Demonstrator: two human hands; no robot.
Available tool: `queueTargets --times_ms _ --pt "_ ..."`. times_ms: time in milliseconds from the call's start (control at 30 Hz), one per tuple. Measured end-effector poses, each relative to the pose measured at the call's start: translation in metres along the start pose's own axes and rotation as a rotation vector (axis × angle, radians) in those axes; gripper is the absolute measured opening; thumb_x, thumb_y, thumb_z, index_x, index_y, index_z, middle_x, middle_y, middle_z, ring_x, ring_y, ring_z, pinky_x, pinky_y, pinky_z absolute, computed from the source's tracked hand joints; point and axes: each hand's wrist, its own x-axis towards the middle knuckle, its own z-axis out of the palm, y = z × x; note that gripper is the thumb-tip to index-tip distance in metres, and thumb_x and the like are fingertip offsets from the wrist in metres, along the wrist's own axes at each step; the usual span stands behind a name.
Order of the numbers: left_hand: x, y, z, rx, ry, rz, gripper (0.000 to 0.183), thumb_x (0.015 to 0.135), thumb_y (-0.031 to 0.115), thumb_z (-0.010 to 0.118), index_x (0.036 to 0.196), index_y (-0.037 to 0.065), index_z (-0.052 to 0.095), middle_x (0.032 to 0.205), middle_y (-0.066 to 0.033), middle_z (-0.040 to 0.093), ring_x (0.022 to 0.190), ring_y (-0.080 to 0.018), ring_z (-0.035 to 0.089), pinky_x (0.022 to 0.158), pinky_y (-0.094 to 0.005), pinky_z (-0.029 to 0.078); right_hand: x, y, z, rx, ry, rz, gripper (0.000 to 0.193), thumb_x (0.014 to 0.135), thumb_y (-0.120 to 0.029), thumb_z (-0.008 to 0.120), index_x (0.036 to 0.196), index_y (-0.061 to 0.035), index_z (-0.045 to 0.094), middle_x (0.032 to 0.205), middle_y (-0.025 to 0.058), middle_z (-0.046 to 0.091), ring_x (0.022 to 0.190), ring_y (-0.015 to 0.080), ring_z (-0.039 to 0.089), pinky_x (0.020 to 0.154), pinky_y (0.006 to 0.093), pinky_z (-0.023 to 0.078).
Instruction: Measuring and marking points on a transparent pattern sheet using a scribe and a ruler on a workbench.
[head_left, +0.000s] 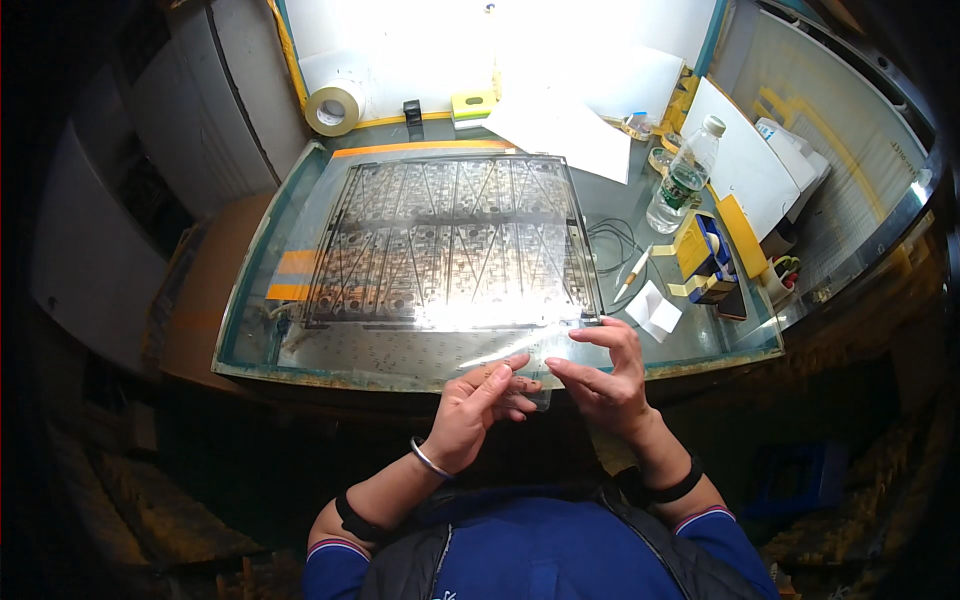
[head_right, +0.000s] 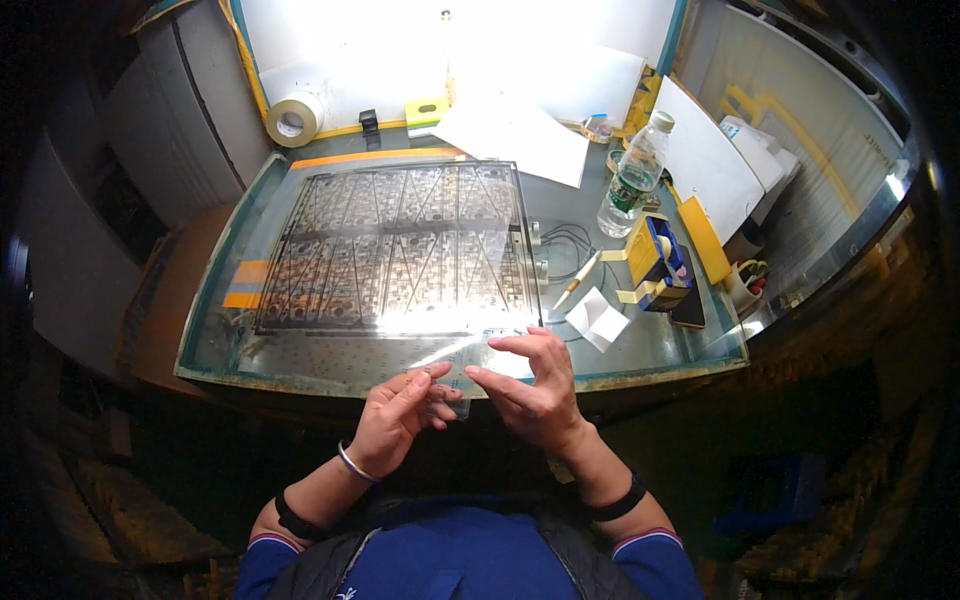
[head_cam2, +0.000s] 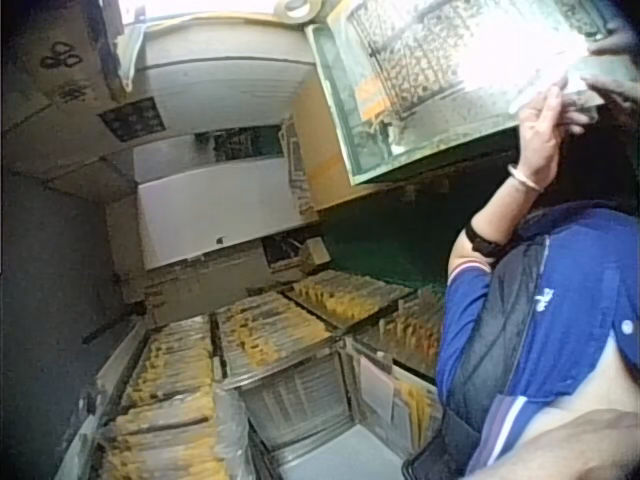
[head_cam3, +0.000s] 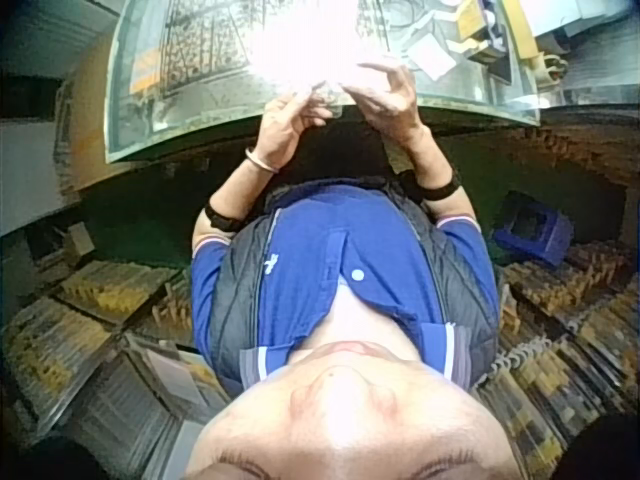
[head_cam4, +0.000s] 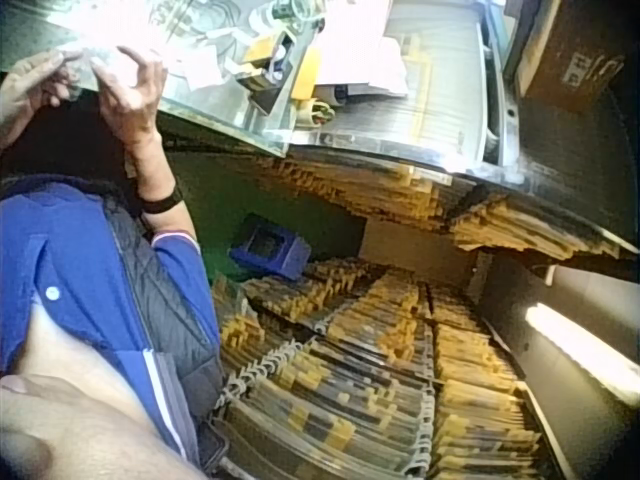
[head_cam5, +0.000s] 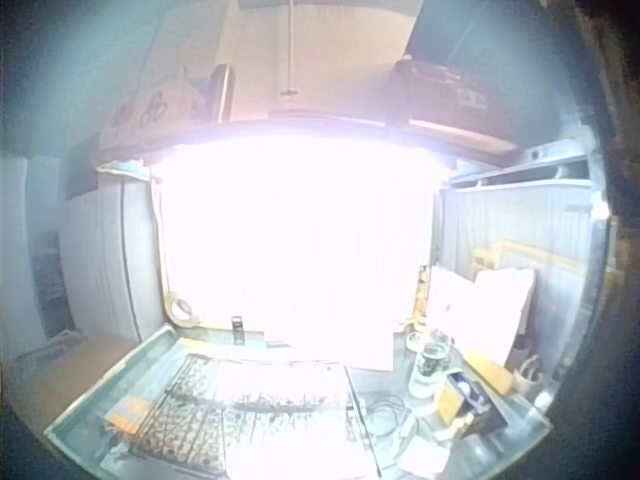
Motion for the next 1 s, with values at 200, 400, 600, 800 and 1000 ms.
queueTargets --times_ms 200,400,600,800,1000 --pt "0.0 0.0001 0.0006 0.003 0.007 -0.006 0.043 0.104 0.027 0.049 0.135 -0.002 0.053 0.108 -0.0144 0.07 0.087 -0.0169 0.069 0.076 -0.0275 0.054 -0.0001 -0.0002 0.0 0.005 -0.003 0.01 0.036 0.068 -0.007 0.083 0.099 -0.0227 0.076 0.111 0.0064 0.063 0.103 0.0244 0.059 0.094 0.0468 0.046" --pt "0.0004 -0.0022 -0.0005 0.007 -0.001 0.002 0.043 0.104 0.027 0.049 0.135 -0.002 0.053 0.109 -0.0142 0.07 0.087 -0.0163 0.069 0.076 -0.0265 0.054 0.0005 -0.0003 0.0023 0.006 -0.002 0.002 0.034 0.066 -0.007 0.084 0.097 -0.0209 0.076 0.111 0.0068 0.063 0.104 0.024 0.059 0.094 0.0467 0.046" --pt "0.0003 -0.0035 -0.0007 0.01 -0.005 -0.002 0.042 0.104 0.028 0.048 0.135 -0.001 0.053 0.109 -0.0137 0.07 0.087 -0.0156 0.069 0.076 -0.0261 0.054 0.0033 -0.0019 0.0027 -0.021 -0.011 -0.018 0.031 0.067 -0.007 0.083 0.094 -0.0198 0.076 0.111 0.0065 0.062 0.104 0.024 0.059 0.095 0.0471 0.046" --pt "0.0 -0.0036 -0.0004 0.021 -0.001 0.001 0.042 0.104 0.028 0.049 0.135 -0.001 0.053 0.109 -0.0135 0.07 0.087 -0.0155 0.069 0.076 -0.0261 0.054 0.0054 -0.0033 0.0018 -0.051 -0.02 -0.039 0.028 0.068 -0.008 0.081 0.093 -0.0199 0.075 0.111 0.0064 0.062 0.103 0.024 0.059 0.096 0.0474 0.046" --pt "0.0002 -0.0041 -0.0008 0.02 0.0 0.002 0.043 0.104 0.028 0.049 0.135 -0.001 0.054 0.109 -0.0135 0.07 0.087 -0.0156 0.069 0.076 -0.0262 0.054 0.0049 -0.003 0.0007 -0.073 -0.015 -0.042 0.029 0.068 -0.007 0.08 0.093 -0.0213 0.076 0.111 0.0059 0.061 0.103 0.0235 0.058 0.096 0.0473 0.046"
